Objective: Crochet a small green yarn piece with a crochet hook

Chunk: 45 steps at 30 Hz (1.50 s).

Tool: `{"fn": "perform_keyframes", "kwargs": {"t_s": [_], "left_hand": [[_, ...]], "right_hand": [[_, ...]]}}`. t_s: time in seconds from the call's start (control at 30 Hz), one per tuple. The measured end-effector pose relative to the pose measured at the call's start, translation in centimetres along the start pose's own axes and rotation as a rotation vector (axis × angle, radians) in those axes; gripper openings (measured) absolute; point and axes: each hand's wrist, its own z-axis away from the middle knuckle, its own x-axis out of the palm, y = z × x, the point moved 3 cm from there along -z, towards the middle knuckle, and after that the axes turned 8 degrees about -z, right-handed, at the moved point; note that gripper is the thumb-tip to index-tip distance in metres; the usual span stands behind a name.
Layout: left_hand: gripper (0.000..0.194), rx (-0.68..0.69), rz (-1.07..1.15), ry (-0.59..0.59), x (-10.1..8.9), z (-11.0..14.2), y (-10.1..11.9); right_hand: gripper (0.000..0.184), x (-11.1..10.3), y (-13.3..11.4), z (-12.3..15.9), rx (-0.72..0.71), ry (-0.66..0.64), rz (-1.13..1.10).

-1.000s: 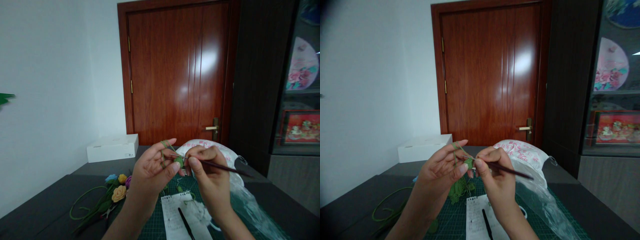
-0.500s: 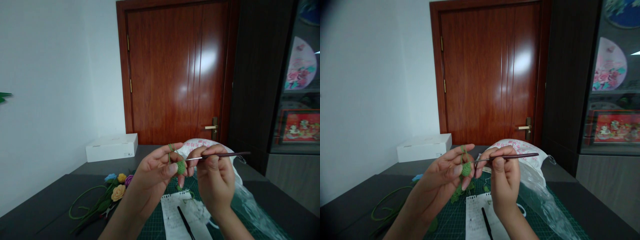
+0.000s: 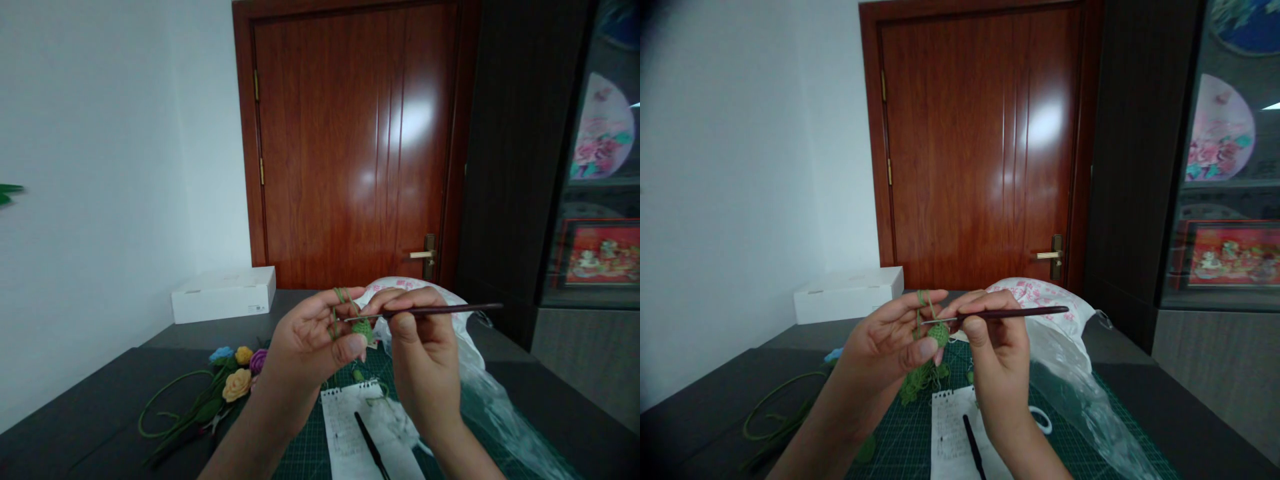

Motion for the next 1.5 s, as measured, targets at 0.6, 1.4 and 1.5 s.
{"fn": "perform_keyframes", "kwargs": {"t_s": [0.6,1.4,1.5], "left_hand": [[0.039,-0.005,-0.045,0.051,-0.4,-0.1,-0.1],[0.039,0.225,-0.255,0.144,-0.1,0.4,0.8],[0.038,0.287,-0.321,0.168,0.0,0.7,1.3]], "right_hand": [[0.014,-1.1,-0.8,-1.6,-0.009,-0.165,-0.075],[0.01,-1.2,-2.6,-0.6,-0.483,-0.41,0.369],[0.01,-1.2,-2.3,-0.4,-0.442,-0.337,0.315]]}}
